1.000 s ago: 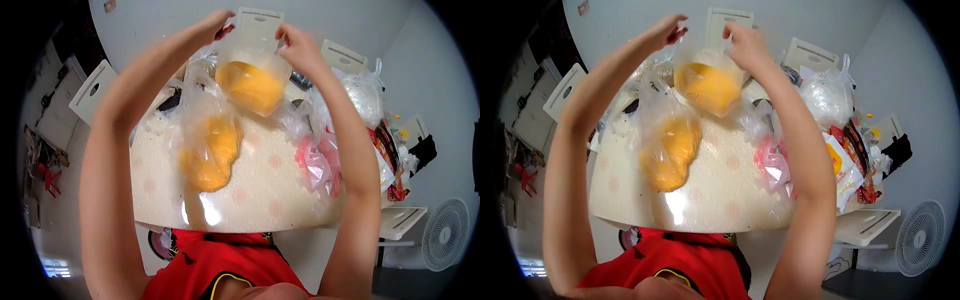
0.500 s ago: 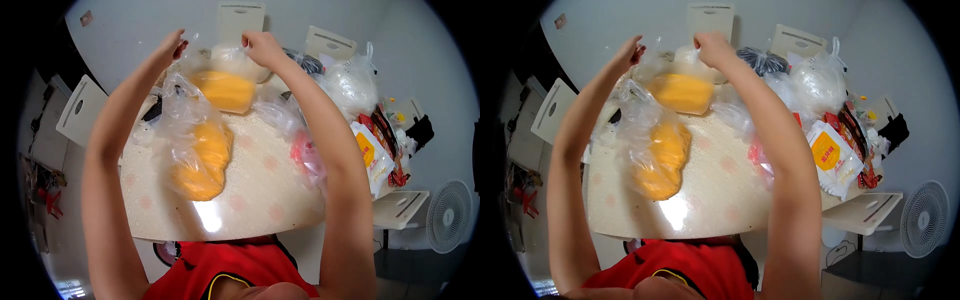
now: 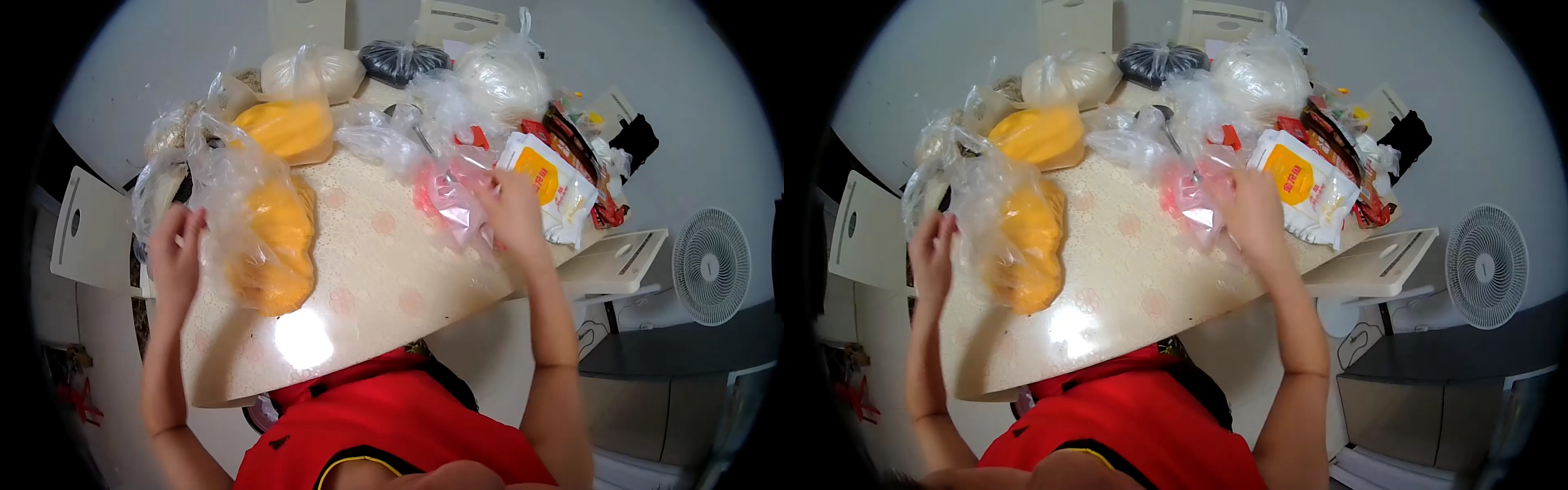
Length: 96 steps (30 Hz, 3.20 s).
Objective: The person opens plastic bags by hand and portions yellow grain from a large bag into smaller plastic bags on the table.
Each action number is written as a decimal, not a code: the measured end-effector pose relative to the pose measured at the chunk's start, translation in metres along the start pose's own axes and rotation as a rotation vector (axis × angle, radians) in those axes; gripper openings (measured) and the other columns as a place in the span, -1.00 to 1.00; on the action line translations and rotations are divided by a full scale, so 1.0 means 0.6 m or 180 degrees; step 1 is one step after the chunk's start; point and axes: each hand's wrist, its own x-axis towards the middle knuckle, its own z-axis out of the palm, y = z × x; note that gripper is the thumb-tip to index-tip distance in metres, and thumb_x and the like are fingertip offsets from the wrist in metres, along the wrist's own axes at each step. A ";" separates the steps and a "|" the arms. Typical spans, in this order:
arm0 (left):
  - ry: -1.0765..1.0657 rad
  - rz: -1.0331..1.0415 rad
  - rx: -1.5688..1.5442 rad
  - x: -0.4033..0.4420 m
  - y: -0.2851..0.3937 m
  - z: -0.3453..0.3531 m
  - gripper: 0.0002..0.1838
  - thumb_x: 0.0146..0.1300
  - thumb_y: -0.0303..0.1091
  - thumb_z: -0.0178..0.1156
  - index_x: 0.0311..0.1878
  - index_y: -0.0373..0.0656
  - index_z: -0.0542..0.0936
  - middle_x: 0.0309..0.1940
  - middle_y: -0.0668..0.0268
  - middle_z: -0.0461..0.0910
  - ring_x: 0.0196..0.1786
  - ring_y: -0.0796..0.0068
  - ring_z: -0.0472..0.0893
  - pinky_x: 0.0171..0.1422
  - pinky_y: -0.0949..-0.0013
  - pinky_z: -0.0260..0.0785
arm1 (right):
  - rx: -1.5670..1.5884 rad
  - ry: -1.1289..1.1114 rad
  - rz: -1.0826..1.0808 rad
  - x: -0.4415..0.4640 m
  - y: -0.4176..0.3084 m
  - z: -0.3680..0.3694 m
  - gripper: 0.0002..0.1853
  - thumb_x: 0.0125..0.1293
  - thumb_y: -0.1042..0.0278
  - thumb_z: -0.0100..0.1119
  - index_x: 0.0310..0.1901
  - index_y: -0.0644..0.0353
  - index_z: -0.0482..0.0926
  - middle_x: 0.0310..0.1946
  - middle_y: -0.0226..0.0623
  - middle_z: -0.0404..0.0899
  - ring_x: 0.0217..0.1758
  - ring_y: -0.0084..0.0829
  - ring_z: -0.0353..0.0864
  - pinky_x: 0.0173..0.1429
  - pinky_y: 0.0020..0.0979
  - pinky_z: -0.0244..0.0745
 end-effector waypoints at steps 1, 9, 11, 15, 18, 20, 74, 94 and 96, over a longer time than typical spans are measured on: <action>-0.0137 -0.0096 -0.0119 -0.028 0.021 0.019 -0.64 0.44 -0.35 0.12 -0.51 -0.31 0.48 -0.57 0.32 0.42 -0.45 0.51 0.37 -0.25 0.42 0.24 | -0.0035 0.0067 0.0064 -0.035 0.007 0.016 -0.71 0.23 0.19 0.33 -0.30 0.33 0.66 -0.41 -0.08 0.61 -0.26 -0.08 0.54 -0.08 -0.08 0.42; -0.2184 -0.0320 -0.1058 -0.130 0.189 0.189 -0.73 0.32 -0.24 0.27 -0.19 -0.30 0.68 -0.50 0.19 0.58 -0.35 0.38 0.56 -0.14 0.32 0.44 | 0.2456 0.0639 0.1229 -0.088 -0.023 0.077 -0.85 0.30 0.43 0.31 -0.37 0.33 0.63 -0.52 -0.39 0.58 -0.46 -0.59 0.46 -0.33 -0.46 0.37; -0.2196 0.0072 -0.1266 -0.141 0.191 0.261 -0.57 0.26 -0.16 0.33 0.04 -0.32 0.62 -0.32 0.21 0.63 -0.31 0.47 0.56 -0.12 0.41 0.44 | 0.2821 0.0863 0.0997 -0.075 -0.059 0.094 -0.81 0.31 0.41 0.29 -0.41 0.33 0.59 -0.57 -0.44 0.54 -0.50 -0.67 0.40 -0.39 -0.51 0.32; -0.2228 -0.1020 -0.2252 -0.099 0.194 0.406 -0.60 0.33 -0.34 0.21 0.21 -0.25 0.55 -0.04 0.26 0.62 -0.02 0.54 0.55 0.08 0.40 0.43 | 0.2425 0.0467 0.0547 -0.086 -0.079 0.103 -0.86 0.21 0.40 0.35 -0.35 0.31 0.64 -0.51 -0.29 0.57 -0.37 -0.41 0.54 -0.20 -0.34 0.45; -0.1726 -0.1173 -0.2875 -0.090 0.209 0.433 -0.62 0.31 -0.45 0.13 0.19 -0.30 0.54 -0.05 0.25 0.63 -0.05 0.51 0.58 0.04 0.38 0.46 | 0.2055 0.0807 0.0005 -0.120 -0.080 0.083 -0.85 0.16 0.35 0.40 -0.33 0.25 0.68 -0.25 -0.24 0.56 -0.12 -0.24 0.50 0.03 -0.24 0.42; -0.1107 -0.1054 -0.2736 -0.097 0.239 0.404 -0.71 0.34 -0.47 0.13 0.09 -0.34 0.60 -0.10 0.25 0.66 -0.12 0.51 0.62 0.03 0.40 0.47 | 0.1977 0.0779 -0.0220 -0.142 -0.075 0.075 -0.72 0.16 0.28 0.43 -0.12 0.20 0.70 0.17 -0.13 0.42 0.18 -0.08 0.39 0.29 -0.14 0.31; 0.0092 0.0184 0.0926 -0.083 0.056 -0.010 -0.26 0.02 0.03 0.49 0.15 -0.21 0.42 0.01 0.02 0.33 0.08 0.01 0.43 0.20 0.16 0.37 | 0.0190 -0.0116 -0.1489 -0.018 -0.196 0.017 -0.74 0.09 0.38 0.15 -0.20 0.31 0.64 -0.37 -0.10 0.56 -0.26 -0.05 0.57 -0.05 -0.14 0.50; -0.0580 0.0987 0.0531 -0.038 -0.023 0.007 -0.30 0.15 -0.22 0.40 0.33 -0.17 0.35 0.25 0.00 0.38 0.26 0.02 0.42 0.37 0.13 0.31 | 0.1702 -0.2190 -0.0622 0.264 -0.329 0.044 -0.76 0.25 0.20 0.30 -0.30 0.24 0.71 -0.39 -0.47 0.64 -0.30 -0.65 0.52 -0.14 -0.53 0.42; -0.0677 0.1039 0.0533 -0.024 -0.010 0.031 -0.19 0.20 -0.20 0.37 0.46 -0.15 0.22 0.27 -0.03 0.35 0.29 0.04 0.41 0.42 0.11 0.28 | 0.1714 -0.2131 -0.0559 0.271 -0.309 -0.002 -0.76 0.25 0.18 0.31 -0.34 0.21 0.71 -0.41 -0.48 0.63 -0.33 -0.66 0.49 -0.19 -0.55 0.36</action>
